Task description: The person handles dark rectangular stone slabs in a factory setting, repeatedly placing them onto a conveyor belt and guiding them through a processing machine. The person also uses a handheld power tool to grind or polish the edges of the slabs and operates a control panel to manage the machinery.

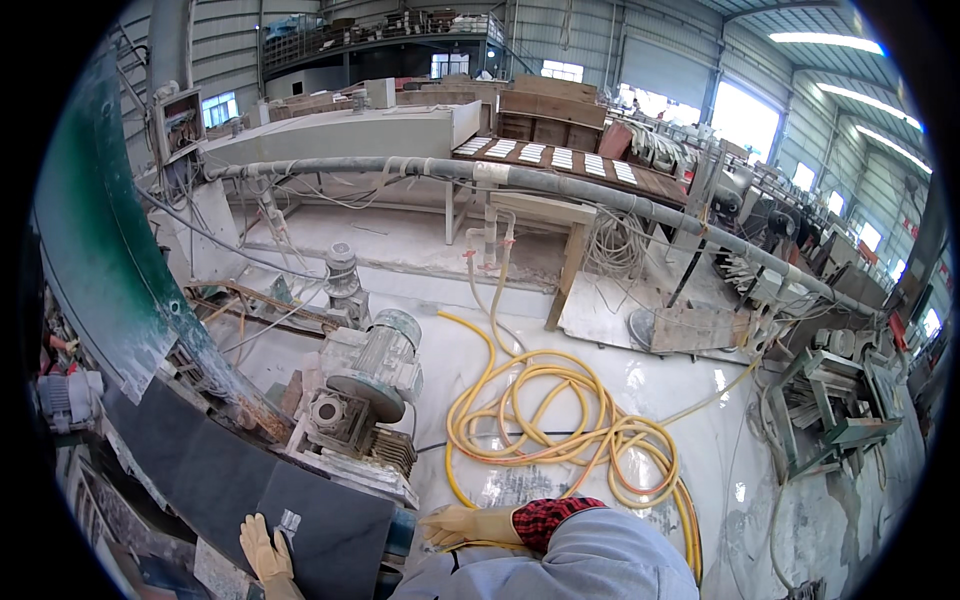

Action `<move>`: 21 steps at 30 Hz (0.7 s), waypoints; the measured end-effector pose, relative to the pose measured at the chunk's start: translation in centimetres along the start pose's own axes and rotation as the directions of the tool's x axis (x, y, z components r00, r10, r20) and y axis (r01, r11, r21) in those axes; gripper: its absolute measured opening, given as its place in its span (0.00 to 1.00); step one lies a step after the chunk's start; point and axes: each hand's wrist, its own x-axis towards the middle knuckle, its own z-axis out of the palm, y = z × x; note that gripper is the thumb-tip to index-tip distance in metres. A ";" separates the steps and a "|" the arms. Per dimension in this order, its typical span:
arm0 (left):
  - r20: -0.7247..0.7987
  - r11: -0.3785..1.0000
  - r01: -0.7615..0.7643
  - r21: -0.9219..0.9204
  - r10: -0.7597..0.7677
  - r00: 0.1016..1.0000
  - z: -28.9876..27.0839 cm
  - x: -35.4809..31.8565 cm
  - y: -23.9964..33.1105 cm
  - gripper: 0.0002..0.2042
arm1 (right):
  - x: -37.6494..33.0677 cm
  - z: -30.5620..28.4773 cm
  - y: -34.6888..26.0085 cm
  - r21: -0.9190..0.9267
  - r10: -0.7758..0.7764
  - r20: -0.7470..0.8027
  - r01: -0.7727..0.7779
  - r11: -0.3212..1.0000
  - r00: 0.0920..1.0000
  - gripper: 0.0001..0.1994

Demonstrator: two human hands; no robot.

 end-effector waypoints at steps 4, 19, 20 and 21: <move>-0.009 1.000 0.007 -0.003 -0.007 1.000 -0.1 0.2 0.0 0.28 | -1.2 0.7 -0.1 -0.021 -0.042 0.096 0.044 0.999 0.994 0.12; -0.019 0.997 -0.061 0.057 0.062 0.998 -4.2 1.0 2.2 0.26 | 2.6 -2.7 1.0 0.125 -0.044 0.225 0.016 0.992 0.973 0.11; -0.019 0.997 -0.056 0.055 0.057 0.998 -4.5 1.0 2.2 0.25 | 2.5 -2.3 0.9 0.106 -0.058 0.237 0.033 0.994 0.970 0.11; -0.019 0.997 -0.051 0.054 0.052 0.998 -4.7 1.1 2.2 0.25 | 2.3 -2.0 0.9 0.087 -0.071 0.250 0.050 0.995 0.966 0.10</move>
